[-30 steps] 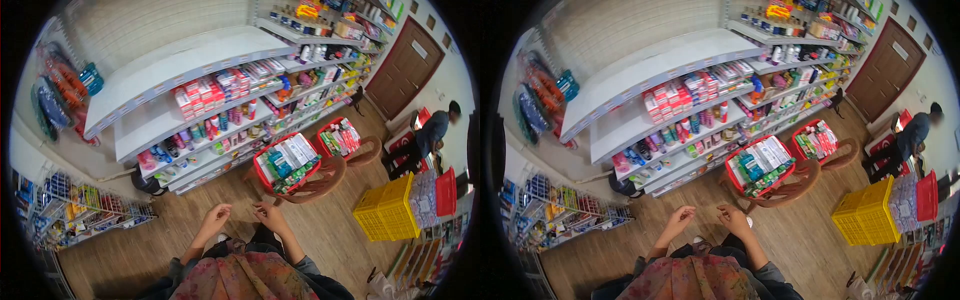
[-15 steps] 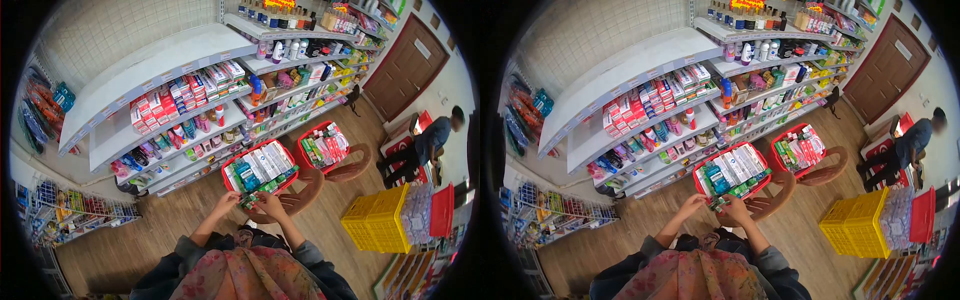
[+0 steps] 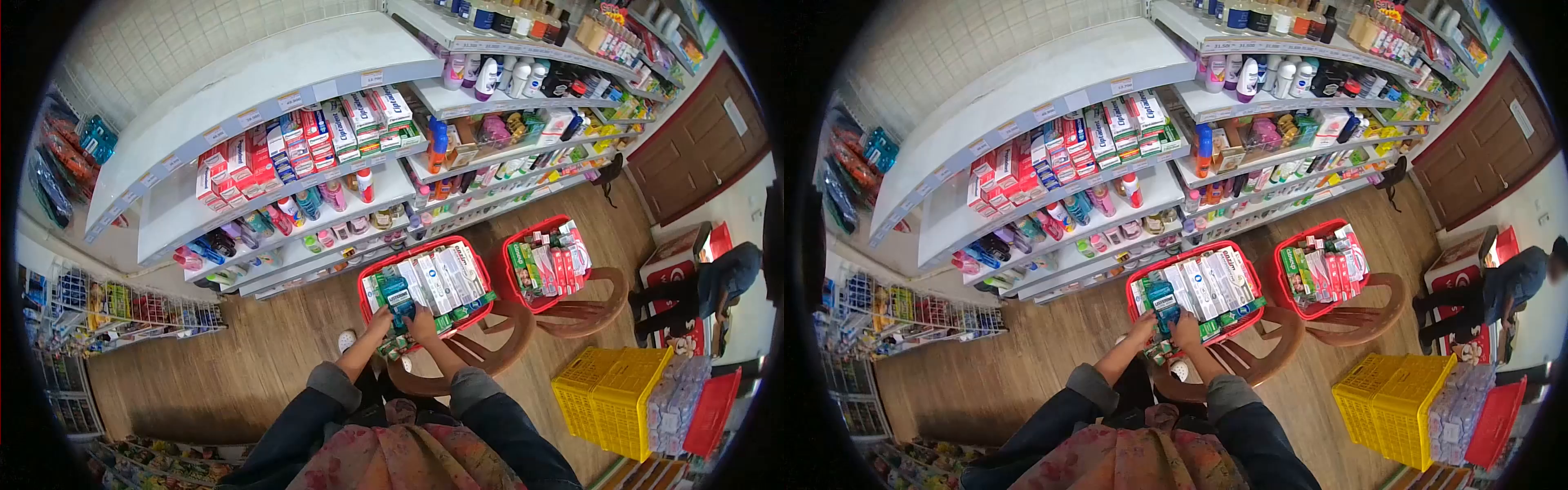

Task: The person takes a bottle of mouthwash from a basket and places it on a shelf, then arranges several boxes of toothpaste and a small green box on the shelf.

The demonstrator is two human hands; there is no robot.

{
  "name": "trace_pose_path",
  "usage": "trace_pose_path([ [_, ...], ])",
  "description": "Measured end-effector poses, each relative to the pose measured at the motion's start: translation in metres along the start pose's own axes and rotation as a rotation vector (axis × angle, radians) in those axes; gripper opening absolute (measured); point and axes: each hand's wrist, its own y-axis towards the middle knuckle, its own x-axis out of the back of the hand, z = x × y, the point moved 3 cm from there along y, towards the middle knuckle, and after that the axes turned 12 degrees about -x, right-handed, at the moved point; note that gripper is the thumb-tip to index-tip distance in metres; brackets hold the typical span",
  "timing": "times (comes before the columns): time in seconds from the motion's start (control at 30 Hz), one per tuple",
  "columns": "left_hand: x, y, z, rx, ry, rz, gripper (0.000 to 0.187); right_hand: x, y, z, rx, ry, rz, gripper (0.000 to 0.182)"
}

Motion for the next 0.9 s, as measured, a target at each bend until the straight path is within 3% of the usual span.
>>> trace_pose_path([
  [0.17, -0.004, 0.0, 0.004, 0.0, -0.033, -0.045, 0.051, 0.0, 0.006, 0.005, -0.046, -0.096, -0.009, 0.067],
  [0.23, -0.004, 0.001, 0.004, -0.078, -0.139, 0.101, 0.051, -0.008, 0.013, -0.001, -0.041, -0.194, 0.018, 0.07],
  [0.3, 0.0, 0.007, 0.007, -0.12, -0.17, 0.096, 0.052, -0.008, 0.017, -0.003, -0.092, -0.142, 0.076, 0.071],
  [0.37, 0.0, -0.01, -0.008, -0.024, -0.203, 0.07, 0.052, 0.001, 0.011, 0.002, -0.13, 0.169, 0.22, 0.074],
  [0.43, 0.005, -0.03, -0.027, -0.005, -0.106, 0.042, 0.052, 0.006, 0.008, 0.001, -0.151, 0.205, 0.237, 0.075],
  [0.5, 0.013, -0.038, -0.026, -0.082, -0.426, 0.081, 0.049, 0.004, -0.002, 0.0, -0.361, 0.641, 0.595, 0.062],
  [0.53, 0.01, -0.062, -0.06, -0.108, -0.412, 0.121, 0.046, -0.01, -0.003, -0.008, -0.378, 0.776, 0.701, 0.059],
  [0.57, 0.011, -0.067, -0.067, -0.12, -0.417, 0.114, 0.046, 0.027, -0.027, 0.03, -0.372, 0.68, 0.699, 0.057],
  [0.67, 0.021, -0.085, -0.085, -0.191, -0.733, 0.266, 0.051, 0.04, -0.056, 0.062, -0.3, 0.769, 0.746, 0.051],
  [0.73, 0.027, -0.101, -0.103, -0.182, -0.751, 0.301, 0.051, 0.048, -0.072, 0.078, 0.048, 0.503, 0.587, 0.046],
  [0.77, 0.029, -0.107, -0.109, -0.155, -0.767, 0.345, 0.051, 0.053, -0.073, 0.078, 0.045, 0.504, 0.597, 0.046],
  [0.83, 0.039, -0.114, -0.111, -0.132, -0.786, 0.23, 0.053, 0.073, -0.071, 0.071, -0.172, 0.692, 0.869, 0.047],
  [0.9, 0.046, -0.129, -0.12, -0.09, -0.767, 0.241, 0.054, 0.097, -0.073, 0.07, -0.154, 0.916, 0.794, 0.047],
])
